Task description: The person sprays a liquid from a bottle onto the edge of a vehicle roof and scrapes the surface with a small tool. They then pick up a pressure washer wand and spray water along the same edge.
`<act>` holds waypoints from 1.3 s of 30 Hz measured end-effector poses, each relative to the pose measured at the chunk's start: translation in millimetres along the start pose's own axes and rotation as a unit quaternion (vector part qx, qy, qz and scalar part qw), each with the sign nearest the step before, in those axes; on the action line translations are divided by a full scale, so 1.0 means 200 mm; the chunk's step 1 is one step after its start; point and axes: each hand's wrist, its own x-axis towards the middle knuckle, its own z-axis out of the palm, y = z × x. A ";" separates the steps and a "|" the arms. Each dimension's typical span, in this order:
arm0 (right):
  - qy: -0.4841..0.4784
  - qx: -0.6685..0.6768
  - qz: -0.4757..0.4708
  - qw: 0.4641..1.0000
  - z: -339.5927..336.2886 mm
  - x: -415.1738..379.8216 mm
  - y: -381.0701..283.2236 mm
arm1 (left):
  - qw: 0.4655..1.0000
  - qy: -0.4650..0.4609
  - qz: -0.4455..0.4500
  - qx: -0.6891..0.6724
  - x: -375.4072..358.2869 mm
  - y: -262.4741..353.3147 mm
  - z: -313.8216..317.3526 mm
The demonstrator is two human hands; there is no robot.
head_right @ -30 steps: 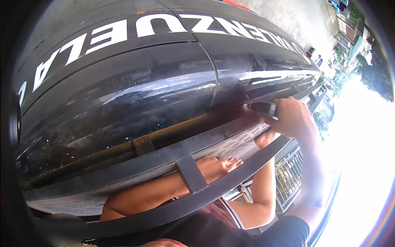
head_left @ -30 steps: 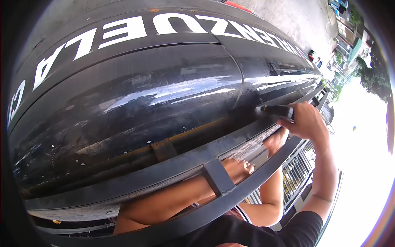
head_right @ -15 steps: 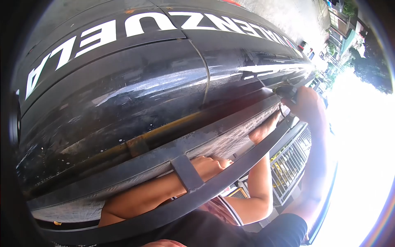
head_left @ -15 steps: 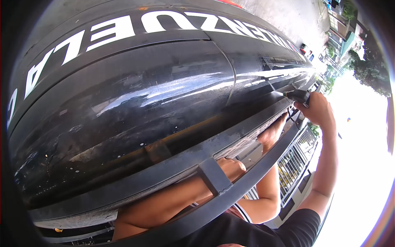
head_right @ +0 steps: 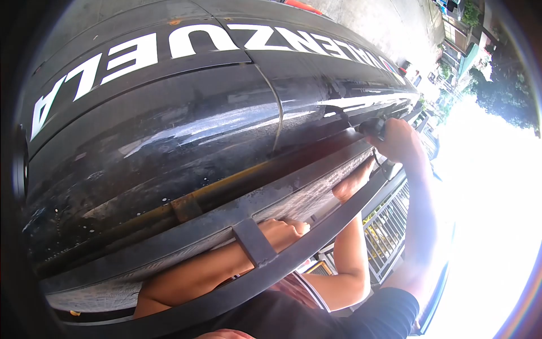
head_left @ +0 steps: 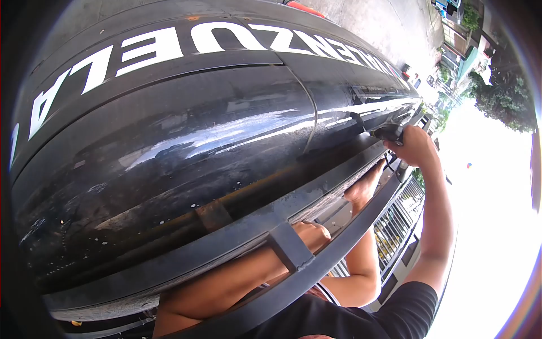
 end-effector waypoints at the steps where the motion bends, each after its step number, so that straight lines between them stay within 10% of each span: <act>1: 0.000 -0.002 -0.021 1.000 0.02 0.00 -0.01 | 1.000 -0.008 -0.004 -0.011 0.00 0.01 -0.01; 10: -0.062 -0.004 -0.085 0.994 -0.01 0.00 -0.02 | 0.997 0.012 -0.002 0.079 0.01 -0.06 0.05; 19: -0.067 0.008 0.071 0.995 0.02 0.19 -0.02 | 0.998 0.007 -0.008 0.064 0.01 -0.09 0.09; 30: -0.084 -0.027 -0.062 0.994 0.02 0.14 -0.18 | 0.998 0.001 -0.011 0.061 0.02 -0.08 0.12; 39: -0.011 -0.046 0.021 0.999 0.21 0.54 0.37 | 0.999 0.004 -0.008 0.050 0.04 -0.07 0.13</act>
